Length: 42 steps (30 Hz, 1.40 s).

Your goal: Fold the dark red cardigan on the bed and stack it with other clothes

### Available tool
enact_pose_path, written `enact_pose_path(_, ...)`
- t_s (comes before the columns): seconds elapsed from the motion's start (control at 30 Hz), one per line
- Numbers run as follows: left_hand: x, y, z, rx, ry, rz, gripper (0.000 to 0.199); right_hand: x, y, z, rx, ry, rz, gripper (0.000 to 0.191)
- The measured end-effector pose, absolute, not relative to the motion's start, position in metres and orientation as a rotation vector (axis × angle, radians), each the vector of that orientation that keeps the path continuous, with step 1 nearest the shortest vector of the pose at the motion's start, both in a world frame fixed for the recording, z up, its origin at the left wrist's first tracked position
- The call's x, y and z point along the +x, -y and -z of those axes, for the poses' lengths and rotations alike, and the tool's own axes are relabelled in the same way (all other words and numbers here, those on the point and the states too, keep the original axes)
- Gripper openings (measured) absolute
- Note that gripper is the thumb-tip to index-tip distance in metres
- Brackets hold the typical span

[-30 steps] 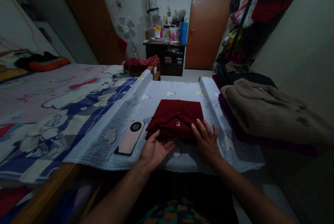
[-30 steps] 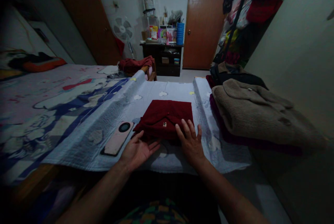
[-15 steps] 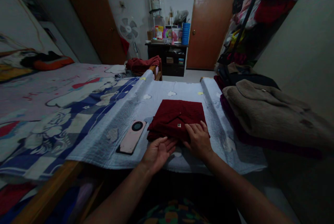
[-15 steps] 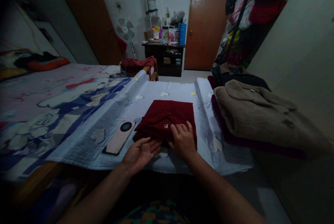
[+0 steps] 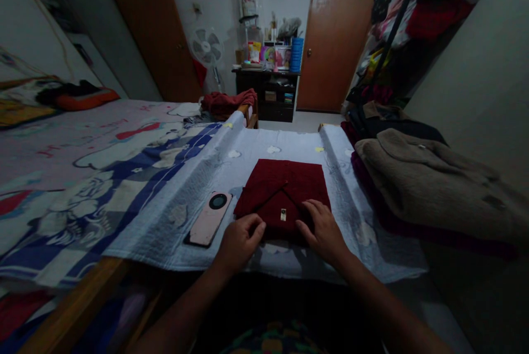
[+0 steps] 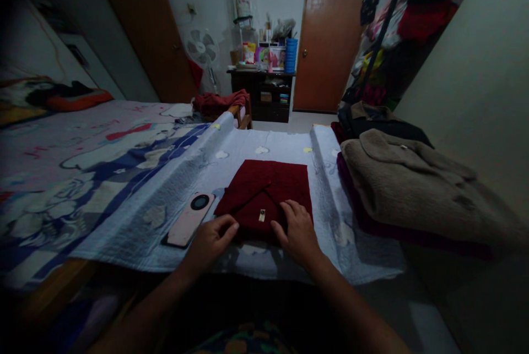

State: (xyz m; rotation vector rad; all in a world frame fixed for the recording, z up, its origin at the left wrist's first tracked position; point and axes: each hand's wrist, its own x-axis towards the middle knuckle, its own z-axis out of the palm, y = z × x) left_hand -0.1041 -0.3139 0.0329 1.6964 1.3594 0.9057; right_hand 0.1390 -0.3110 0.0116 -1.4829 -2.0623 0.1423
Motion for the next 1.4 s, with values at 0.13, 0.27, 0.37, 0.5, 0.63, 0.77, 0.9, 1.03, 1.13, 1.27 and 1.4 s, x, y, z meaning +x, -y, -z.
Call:
enact_pose_path(0.13,-0.1,0.282,-0.025,1.905,-1.565,-1.082,0.011,0.138,0.307,0.001,-1.711,2.013,-0.111,0.038)
enact_pose_path(0.27,-0.101,0.26,-0.006,1.806,-1.625,-0.971,0.031,0.139,0.298,0.005,-1.861,2.031,-0.134,0.039)
enact_pose_path(0.37,-0.1,0.252,-0.008,1.716,-1.625,-0.95,0.035,0.143,0.288,-0.004,-1.851,2.084,-0.228,0.041)
enact_pose_path(0.5,-0.095,0.253,-0.021,1.885,-1.673,-0.818,0.04,0.146,0.28,-0.022,-1.881,2.117,-0.194,0.043)
enact_pose_path(0.63,-0.092,0.258,-0.023,2.22,-1.749,-0.243,0.054,0.143,0.284,-0.03,-2.013,2.183,-0.168,0.04)
enact_pose_path(0.77,-0.092,0.258,-0.025,2.371,-1.733,0.024,0.046,0.144,0.283,-0.031,-2.006,2.323,-0.334,0.025)
enact_pose_path(0.9,-0.082,0.246,-0.035,2.547,-1.765,-0.11,0.032,0.148,0.262,-0.037,-1.91,2.309,-0.387,0.035)
enact_pose_path(1.03,-0.063,0.224,-0.023,2.655,-1.632,-0.309,0.045,0.143,0.233,-0.025,-1.841,2.193,-0.256,0.041)
enact_pose_path(1.13,-0.053,0.213,0.002,2.612,-1.572,-0.168,0.058,0.135,0.223,0.0,-1.911,2.227,-0.222,0.057)
enact_pose_path(1.27,-0.052,0.211,0.028,2.557,-1.56,-0.045,0.068,0.13,0.224,0.025,-1.992,2.303,-0.263,0.062)
enact_pose_path(1.4,-0.056,0.208,0.021,2.542,-1.512,-0.034,0.067,0.135,0.223,0.022,-1.991,2.308,-0.327,0.062)
